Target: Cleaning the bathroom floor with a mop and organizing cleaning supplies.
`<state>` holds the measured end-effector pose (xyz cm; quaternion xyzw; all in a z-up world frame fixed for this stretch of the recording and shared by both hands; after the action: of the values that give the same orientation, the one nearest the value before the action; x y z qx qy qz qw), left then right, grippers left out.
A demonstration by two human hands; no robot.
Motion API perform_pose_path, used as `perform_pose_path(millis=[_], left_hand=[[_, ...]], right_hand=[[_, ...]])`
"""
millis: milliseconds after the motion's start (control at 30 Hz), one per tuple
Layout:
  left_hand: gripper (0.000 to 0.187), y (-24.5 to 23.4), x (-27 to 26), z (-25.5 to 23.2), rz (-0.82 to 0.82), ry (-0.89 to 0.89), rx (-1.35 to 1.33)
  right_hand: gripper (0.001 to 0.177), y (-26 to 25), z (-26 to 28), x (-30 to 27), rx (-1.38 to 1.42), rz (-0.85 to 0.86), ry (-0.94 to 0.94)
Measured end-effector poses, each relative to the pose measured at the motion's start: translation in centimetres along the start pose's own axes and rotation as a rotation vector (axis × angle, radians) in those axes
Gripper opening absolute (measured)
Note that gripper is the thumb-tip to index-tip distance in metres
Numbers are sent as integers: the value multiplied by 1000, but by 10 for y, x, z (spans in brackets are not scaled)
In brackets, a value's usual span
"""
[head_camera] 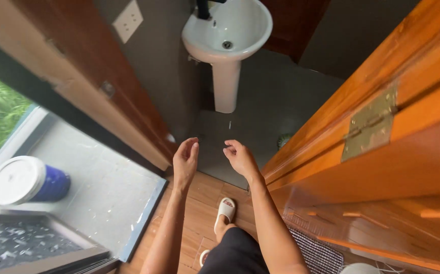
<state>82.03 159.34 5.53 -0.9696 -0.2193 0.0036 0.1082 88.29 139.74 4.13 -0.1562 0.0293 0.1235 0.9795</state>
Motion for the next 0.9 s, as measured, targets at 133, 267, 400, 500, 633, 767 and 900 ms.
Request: perform_pose_path(millis=[133,267,400,500,633,767,900], left_hand=[[33,31,66,11,47,21,-121],[32,49,113,-8,47,-36,63],[32,84,167,-4,119,24,97],[29,122,204,4,198,153,66],[29,169,255,4,288,116,168],[34,193,315,14,337,132,232],[39,213,384,39,396,107,261]], right_hand=[[34,-13,0,61,-32,-43,-12],[35,-24,14,114,-18,-84,-20],[36,-35,14,156,-9,-140,14],[36,-49,-9,185,-22,-190,63],[36,-74,-26,216,-4,-270,133],[36,-91,-29,257,-54,-382,181],[37,-96,-25,312,-22,-447,209]])
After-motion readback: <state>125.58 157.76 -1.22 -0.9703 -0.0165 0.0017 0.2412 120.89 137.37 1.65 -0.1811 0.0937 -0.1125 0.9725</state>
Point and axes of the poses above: each hand's wrist, its own x-axis towards the middle knuckle, its own y-axis out of the palm, z = x × y, the point moved 4 cm from there along x, towards the middle knuckle, and after that the axes turned 9 degrees about x, right-handed, at the moved point
